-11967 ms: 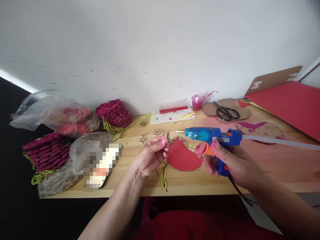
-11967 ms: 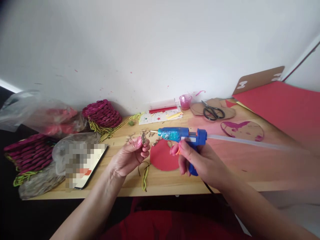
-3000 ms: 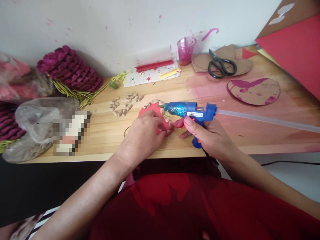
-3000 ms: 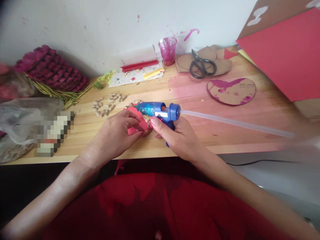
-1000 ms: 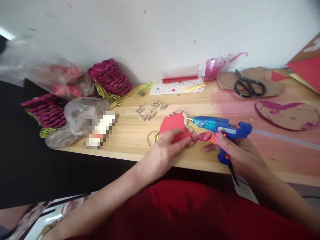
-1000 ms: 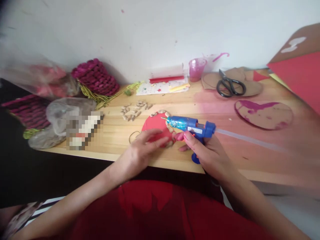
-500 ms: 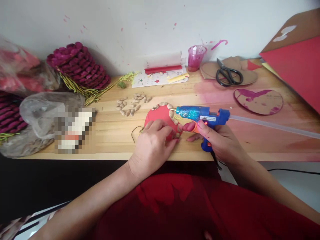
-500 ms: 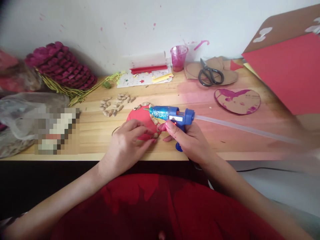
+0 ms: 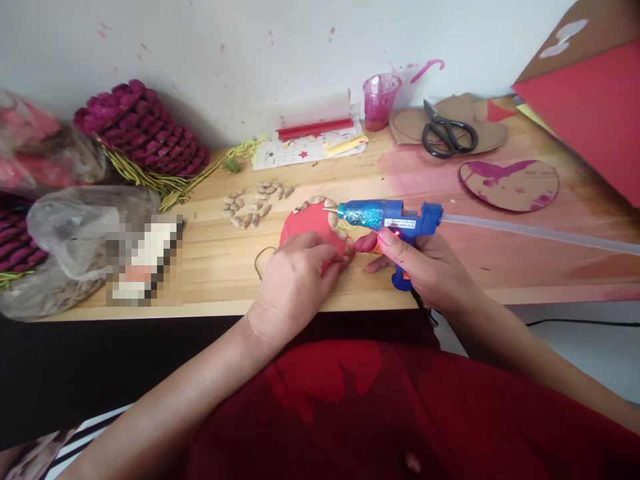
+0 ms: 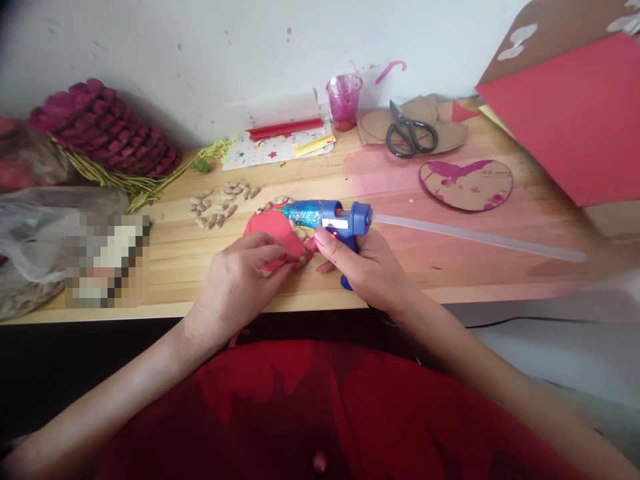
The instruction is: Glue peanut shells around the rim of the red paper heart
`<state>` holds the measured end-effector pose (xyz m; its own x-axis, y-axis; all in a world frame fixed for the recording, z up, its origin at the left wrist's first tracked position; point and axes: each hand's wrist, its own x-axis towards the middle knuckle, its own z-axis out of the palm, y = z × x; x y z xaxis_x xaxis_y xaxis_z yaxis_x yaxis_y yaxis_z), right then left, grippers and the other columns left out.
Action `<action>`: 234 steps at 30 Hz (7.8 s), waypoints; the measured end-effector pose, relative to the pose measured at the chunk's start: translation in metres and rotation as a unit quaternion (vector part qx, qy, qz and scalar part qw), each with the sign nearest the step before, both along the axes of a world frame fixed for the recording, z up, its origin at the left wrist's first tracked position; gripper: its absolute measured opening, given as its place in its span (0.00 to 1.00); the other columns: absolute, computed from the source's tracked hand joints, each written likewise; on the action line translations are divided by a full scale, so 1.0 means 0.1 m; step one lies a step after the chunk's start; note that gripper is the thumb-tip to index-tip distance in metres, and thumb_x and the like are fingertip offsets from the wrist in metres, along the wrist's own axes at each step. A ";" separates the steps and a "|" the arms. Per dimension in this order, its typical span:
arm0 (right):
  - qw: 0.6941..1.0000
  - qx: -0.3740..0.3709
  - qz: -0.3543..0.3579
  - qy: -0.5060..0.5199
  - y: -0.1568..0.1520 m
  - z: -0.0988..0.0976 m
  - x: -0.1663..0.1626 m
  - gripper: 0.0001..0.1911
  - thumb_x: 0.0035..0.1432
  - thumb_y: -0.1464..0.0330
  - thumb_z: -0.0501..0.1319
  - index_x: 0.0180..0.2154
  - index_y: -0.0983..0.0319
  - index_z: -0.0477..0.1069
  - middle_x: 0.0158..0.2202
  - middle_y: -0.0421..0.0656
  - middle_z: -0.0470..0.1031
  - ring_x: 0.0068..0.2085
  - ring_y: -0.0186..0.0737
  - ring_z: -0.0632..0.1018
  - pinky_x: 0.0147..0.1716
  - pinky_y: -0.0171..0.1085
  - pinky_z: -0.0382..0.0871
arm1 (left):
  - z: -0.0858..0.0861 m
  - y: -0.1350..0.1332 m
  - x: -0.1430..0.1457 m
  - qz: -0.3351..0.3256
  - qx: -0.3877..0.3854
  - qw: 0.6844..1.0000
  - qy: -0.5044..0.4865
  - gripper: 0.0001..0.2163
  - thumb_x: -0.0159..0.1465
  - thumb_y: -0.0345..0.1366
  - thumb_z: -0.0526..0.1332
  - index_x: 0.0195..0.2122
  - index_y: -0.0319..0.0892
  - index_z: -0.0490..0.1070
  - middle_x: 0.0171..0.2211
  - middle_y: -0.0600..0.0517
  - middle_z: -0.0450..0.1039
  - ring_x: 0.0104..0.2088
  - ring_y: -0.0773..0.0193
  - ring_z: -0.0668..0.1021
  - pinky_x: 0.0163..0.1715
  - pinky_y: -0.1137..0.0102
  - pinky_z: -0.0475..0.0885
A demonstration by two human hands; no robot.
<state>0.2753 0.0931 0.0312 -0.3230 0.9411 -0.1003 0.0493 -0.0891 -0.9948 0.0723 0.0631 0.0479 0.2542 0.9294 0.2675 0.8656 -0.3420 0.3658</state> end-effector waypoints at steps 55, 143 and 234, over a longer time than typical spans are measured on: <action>0.999 0.006 -0.012 0.034 -0.01 -0.01 -0.03 0.16 0.62 0.51 0.63 0.35 0.54 0.80 0.42 0.43 0.82 0.42 0.46 0.83 0.36 0.40 0.79 | -0.26 -0.38 -0.15 -0.107 0.134 0.980 0.097 0.21 0.68 0.27 0.59 0.63 0.40 0.67 0.49 0.41 0.71 0.50 0.53 0.74 0.47 0.59 0.75; 0.999 0.044 -0.016 0.012 -0.02 0.02 -0.06 0.16 0.62 0.52 0.63 0.35 0.57 0.79 0.38 0.43 0.81 0.31 0.38 0.81 0.29 0.38 0.77 | -0.20 -0.04 0.04 0.000 0.090 0.994 -0.056 0.09 0.64 0.32 0.64 0.26 0.41 0.76 0.27 0.52 0.70 0.30 0.65 0.70 0.29 0.68 0.65; 0.994 0.021 -0.080 0.067 -0.01 -0.06 -0.07 0.12 0.62 0.54 0.64 0.34 0.55 0.79 0.37 0.43 0.80 0.45 0.47 0.83 0.33 0.39 0.82 | -0.19 0.09 -0.04 -0.031 0.019 0.995 -0.096 0.08 0.64 0.26 0.63 0.42 0.43 0.77 0.38 0.49 0.73 0.42 0.60 0.75 0.43 0.63 0.74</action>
